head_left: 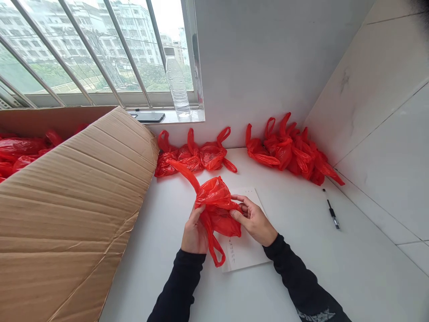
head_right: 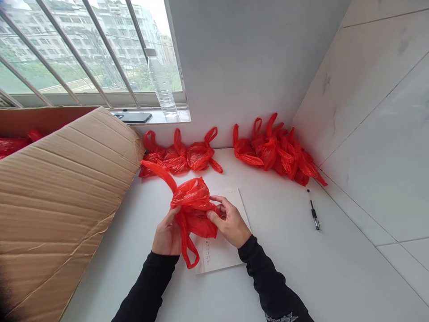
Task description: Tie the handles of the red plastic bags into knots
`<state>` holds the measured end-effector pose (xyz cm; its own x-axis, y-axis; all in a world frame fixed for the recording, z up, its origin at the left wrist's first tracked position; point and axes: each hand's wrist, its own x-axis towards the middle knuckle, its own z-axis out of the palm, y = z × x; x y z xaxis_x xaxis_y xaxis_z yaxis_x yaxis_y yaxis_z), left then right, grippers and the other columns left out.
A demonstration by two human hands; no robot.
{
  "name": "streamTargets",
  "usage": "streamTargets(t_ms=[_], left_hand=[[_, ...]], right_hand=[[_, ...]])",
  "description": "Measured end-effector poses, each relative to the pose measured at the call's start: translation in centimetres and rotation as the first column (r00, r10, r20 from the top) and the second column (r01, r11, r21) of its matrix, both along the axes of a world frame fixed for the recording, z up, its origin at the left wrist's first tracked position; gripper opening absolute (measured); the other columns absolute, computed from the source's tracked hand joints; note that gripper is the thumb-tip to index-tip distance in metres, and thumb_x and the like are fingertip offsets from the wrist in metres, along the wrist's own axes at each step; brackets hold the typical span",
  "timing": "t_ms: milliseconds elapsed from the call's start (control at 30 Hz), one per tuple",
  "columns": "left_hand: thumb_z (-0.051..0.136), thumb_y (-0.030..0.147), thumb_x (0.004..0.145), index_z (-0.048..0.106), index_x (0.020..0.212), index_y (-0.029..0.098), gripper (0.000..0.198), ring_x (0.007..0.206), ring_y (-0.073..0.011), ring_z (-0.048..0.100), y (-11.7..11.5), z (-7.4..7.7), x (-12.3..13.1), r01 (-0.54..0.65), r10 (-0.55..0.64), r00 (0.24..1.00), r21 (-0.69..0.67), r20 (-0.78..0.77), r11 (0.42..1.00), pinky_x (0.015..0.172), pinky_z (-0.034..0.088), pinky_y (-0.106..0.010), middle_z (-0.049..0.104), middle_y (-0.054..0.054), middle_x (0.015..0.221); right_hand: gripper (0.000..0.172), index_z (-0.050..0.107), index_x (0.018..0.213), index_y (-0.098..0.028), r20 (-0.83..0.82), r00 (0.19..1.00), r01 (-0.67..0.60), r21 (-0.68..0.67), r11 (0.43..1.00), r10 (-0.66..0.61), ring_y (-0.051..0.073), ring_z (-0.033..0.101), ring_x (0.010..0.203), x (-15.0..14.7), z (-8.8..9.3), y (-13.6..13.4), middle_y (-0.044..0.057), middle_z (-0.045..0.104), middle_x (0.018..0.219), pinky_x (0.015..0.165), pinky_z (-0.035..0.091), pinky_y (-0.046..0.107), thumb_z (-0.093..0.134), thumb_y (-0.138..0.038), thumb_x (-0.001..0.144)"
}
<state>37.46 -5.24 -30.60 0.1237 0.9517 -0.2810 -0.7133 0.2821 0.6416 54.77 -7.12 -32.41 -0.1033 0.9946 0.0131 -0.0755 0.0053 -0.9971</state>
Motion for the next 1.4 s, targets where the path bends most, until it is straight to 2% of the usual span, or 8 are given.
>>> streamTargets(t_ms=[167,400,533,800,1000,1200,1300,1400], left_hand=[[0.069,0.021,0.073,0.069,0.111,0.018,0.038,0.101,-0.0293,0.070,-0.2,0.5,-0.3,0.038,-0.042,0.995,0.052,0.087,0.998,0.091,0.054,-0.040,0.076,-0.006,0.095],[0.073,0.032,0.081,0.070,0.100,0.017,0.025,0.096,-0.0278,0.071,-0.4,0.4,0.2,0.077,-0.075,0.997,0.060,-0.034,0.995,0.089,0.055,-0.039,0.076,-0.007,0.096],[0.074,0.033,0.079,0.070,0.103,0.017,0.029,0.096,-0.0292,0.071,-0.6,0.5,0.6,0.171,-0.157,0.979,0.100,-0.129,0.980,0.087,0.055,-0.039,0.075,-0.008,0.096],[0.074,0.037,0.080,0.069,0.101,0.018,0.028,0.091,-0.0220,0.068,-0.3,-0.7,0.2,0.189,-0.067,0.901,0.251,-0.428,0.949,0.086,0.053,-0.033,0.072,-0.006,0.097],[0.075,0.040,0.078,0.067,0.103,0.020,0.034,0.082,-0.0190,0.066,-0.6,0.7,-0.4,0.108,0.002,0.909,0.241,-0.416,0.965,0.074,0.053,-0.028,0.070,-0.003,0.091],[0.062,0.057,0.083,0.064,0.116,0.018,0.051,0.078,-0.0216,0.066,-1.2,2.5,-0.1,0.269,-0.196,0.878,0.114,-0.436,0.956,0.057,0.055,-0.030,0.070,-0.008,0.097],[0.075,0.048,0.075,0.063,0.109,0.019,0.046,0.073,-0.0172,0.064,-1.3,2.7,0.1,0.255,-0.152,0.820,0.114,-0.553,0.960,0.055,0.054,-0.026,0.069,-0.006,0.093],[0.077,0.044,0.074,0.060,0.102,0.021,0.039,0.073,-0.0146,0.063,-1.7,3.1,0.6,0.166,-0.044,0.815,0.159,-0.578,0.973,0.056,0.053,-0.024,0.068,-0.002,0.092]], right_hand=[[0.031,0.066,0.103,-0.020,-0.049,0.998,-0.036,0.005,0.999,0.036,0.022,0.066,0.096,-0.1,0.0,0.0,0.006,0.070,0.100,0.086,0.054,0.035,0.073,-0.043,0.083],[0.051,0.050,0.130,-0.024,-0.154,0.986,0.043,-0.088,0.995,-0.057,0.018,0.066,0.084,0.0,0.4,-0.1,0.003,0.068,0.091,0.081,0.053,0.034,0.061,-0.053,0.090],[0.042,0.061,0.115,-0.020,-0.174,0.979,0.104,-0.040,0.994,-0.109,0.019,0.065,0.082,0.2,0.2,0.2,0.003,0.068,0.089,0.077,0.053,0.032,0.068,-0.050,0.086],[0.038,0.063,0.117,-0.022,-0.080,0.991,0.113,0.025,0.993,-0.111,0.020,0.064,0.089,-0.1,0.2,0.1,0.006,0.068,0.104,0.076,0.054,0.033,0.057,-0.050,0.092],[0.036,0.058,0.117,-0.025,0.181,0.913,0.323,0.228,0.919,-0.366,0.019,0.058,0.092,-1.0,1.0,-0.9,0.003,0.059,0.099,0.086,0.049,0.035,0.062,-0.047,0.089],[0.013,0.065,0.094,-0.023,0.281,0.924,0.162,0.323,0.933,-0.258,0.017,0.055,0.079,-1.4,1.7,-1.0,0.001,0.062,0.088,0.077,0.046,0.032,0.062,-0.035,0.089],[0.015,0.060,0.088,-0.022,0.199,0.947,0.192,0.286,0.939,-0.254,0.016,0.054,0.073,-1.0,2.1,-1.0,0.000,0.062,0.080,0.073,0.045,0.031,0.054,-0.035,0.094],[0.016,0.059,0.093,-0.023,0.157,0.980,0.079,0.240,0.967,-0.120,0.015,0.053,0.072,-0.7,2.9,-1.4,-0.002,0.060,0.078,0.072,0.045,0.030,0.061,-0.038,0.090]])
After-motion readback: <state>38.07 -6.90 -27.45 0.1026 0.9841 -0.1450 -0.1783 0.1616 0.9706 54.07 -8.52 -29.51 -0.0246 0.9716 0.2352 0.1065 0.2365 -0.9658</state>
